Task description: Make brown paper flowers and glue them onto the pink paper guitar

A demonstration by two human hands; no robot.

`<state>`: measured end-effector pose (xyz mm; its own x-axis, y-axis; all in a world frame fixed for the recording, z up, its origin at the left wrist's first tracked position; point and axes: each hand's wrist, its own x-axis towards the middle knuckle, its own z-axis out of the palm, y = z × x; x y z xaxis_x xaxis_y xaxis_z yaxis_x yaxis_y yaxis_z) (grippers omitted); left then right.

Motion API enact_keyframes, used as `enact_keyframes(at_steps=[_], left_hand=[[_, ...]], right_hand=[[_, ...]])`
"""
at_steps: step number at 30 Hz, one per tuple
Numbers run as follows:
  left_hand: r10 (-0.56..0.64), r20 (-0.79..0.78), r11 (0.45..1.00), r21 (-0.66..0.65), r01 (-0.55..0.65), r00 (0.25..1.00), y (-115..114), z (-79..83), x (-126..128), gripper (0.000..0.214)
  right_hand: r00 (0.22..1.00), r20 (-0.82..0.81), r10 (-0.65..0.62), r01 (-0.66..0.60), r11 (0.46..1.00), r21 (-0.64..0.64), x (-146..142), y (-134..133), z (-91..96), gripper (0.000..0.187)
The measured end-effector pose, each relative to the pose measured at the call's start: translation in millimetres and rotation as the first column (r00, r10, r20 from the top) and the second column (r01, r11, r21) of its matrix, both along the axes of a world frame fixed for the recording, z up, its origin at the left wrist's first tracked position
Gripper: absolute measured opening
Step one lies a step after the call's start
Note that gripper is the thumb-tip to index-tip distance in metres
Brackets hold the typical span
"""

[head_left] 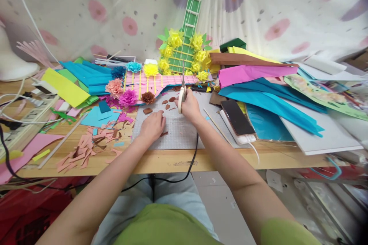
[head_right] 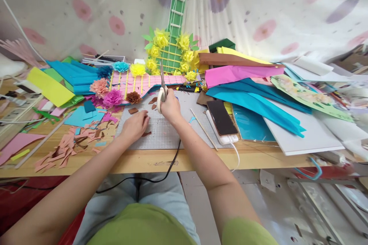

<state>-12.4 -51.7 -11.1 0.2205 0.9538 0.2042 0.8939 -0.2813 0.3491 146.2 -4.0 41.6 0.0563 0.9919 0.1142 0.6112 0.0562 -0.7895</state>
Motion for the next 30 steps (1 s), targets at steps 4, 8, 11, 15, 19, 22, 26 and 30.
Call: enact_keyframes(at_steps=[4, 8, 11, 15, 19, 22, 26, 30], left_hand=[[-0.203, 0.069, 0.979, 0.04, 0.201, 0.977, 9.9, 0.3, 8.1, 0.031], [-0.359, 0.116, 0.932, 0.002, 0.362, 0.926, 20.4, -7.6, 19.0, 0.04], [-0.365, 0.117, 0.93, -0.009, 0.368, 0.924, 19.5, -10.7, 14.4, 0.043], [-0.404, 0.099, 0.912, -0.029, 0.409, 0.909, 9.9, -11.2, -10.5, 0.042], [-0.461, 0.068, 0.879, -0.102, 0.466, 0.885, -2.8, -11.2, -47.5, 0.043], [-0.452, 0.048, 0.887, -0.083, 0.455, 0.891, -11.4, -9.4, -82.2, 0.042], [-0.292, -0.058, 0.956, 0.017, 0.293, 0.955, -18.2, 0.4, -119.1, 0.03], [-0.207, -0.033, 0.966, 0.15, 0.21, 0.978, -21.1, 11.0, -102.2, 0.027]], right_hand=[[0.999, 0.029, -0.019, 0.019, 1.0, 0.01, 2.6, 2.1, 5.3, 0.024], [0.993, 0.113, -0.033, 0.031, 0.999, 0.018, 3.2, 2.0, 8.9, 0.023], [0.988, 0.15, -0.026, 0.025, 1.0, 0.009, 1.6, 0.0, 9.7, 0.024], [0.987, 0.162, 0.003, 0.0, 1.0, -0.018, -3.1, -5.4, 8.3, 0.029], [0.981, 0.19, 0.049, -0.042, 0.998, -0.04, -8.5, -14.4, 2.0, 0.031], [0.972, 0.221, 0.078, -0.065, 0.996, -0.066, -11.1, -22.1, -4.8, 0.025], [0.969, 0.23, 0.088, -0.07, 0.994, -0.084, -12.5, -28.2, -10.0, 0.027], [0.971, 0.225, 0.078, -0.06, 0.995, -0.085, -14.6, -28.9, -7.6, 0.026]])
